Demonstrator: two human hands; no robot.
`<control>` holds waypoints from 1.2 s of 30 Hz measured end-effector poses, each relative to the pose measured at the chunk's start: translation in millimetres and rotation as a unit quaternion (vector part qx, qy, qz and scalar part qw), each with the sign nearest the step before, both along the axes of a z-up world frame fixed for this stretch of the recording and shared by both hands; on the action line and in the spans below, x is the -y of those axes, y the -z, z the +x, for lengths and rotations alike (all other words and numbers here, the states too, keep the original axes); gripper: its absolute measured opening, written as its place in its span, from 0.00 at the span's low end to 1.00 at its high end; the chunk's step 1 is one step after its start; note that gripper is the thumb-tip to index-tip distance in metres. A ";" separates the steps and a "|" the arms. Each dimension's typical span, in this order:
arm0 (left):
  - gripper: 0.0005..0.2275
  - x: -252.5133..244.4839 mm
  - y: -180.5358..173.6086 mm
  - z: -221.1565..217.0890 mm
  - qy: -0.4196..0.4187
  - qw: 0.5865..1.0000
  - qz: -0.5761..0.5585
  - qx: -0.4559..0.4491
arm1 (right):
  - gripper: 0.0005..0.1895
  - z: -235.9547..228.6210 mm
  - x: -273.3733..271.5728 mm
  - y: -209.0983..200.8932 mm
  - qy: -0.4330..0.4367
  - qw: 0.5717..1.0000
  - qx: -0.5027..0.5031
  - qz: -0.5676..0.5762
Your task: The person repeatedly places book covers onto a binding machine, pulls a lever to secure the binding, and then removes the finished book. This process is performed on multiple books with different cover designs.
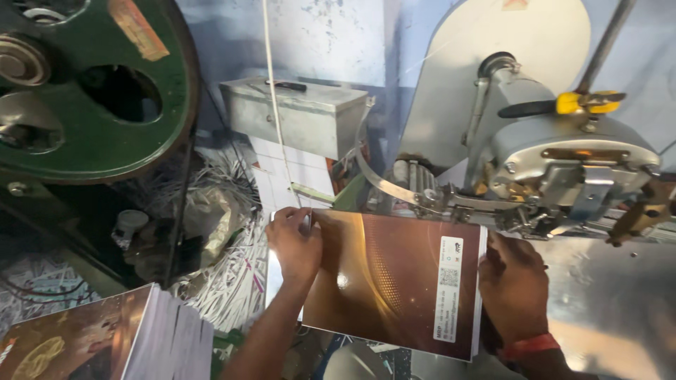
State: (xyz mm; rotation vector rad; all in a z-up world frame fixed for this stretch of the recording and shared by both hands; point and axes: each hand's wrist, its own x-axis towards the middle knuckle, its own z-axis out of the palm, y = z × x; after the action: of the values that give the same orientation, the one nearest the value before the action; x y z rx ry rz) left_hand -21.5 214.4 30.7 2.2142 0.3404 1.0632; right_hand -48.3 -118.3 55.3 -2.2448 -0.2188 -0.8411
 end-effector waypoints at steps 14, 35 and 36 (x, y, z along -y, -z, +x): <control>0.17 79.3 6.8 1.2 0.041 0.998 0.052 0.021 | 0.21 14.7 79.4 31.9 0.017 0.989 -0.016 0.147; 0.19 107.9 9.5 1.2 0.052 0.996 0.058 0.035 | 0.12 30.0 122.1 24.7 0.090 0.992 0.015 0.089; 0.19 107.3 9.1 1.1 0.055 0.996 0.063 0.035 | 0.12 32.8 122.9 22.6 0.078 0.993 0.032 0.084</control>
State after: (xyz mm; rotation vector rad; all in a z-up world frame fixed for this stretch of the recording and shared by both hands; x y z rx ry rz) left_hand -20.4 107.1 21.6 2.2718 0.1211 1.1257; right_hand -15.4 -241.1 32.7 -2.0989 -0.0006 -0.9776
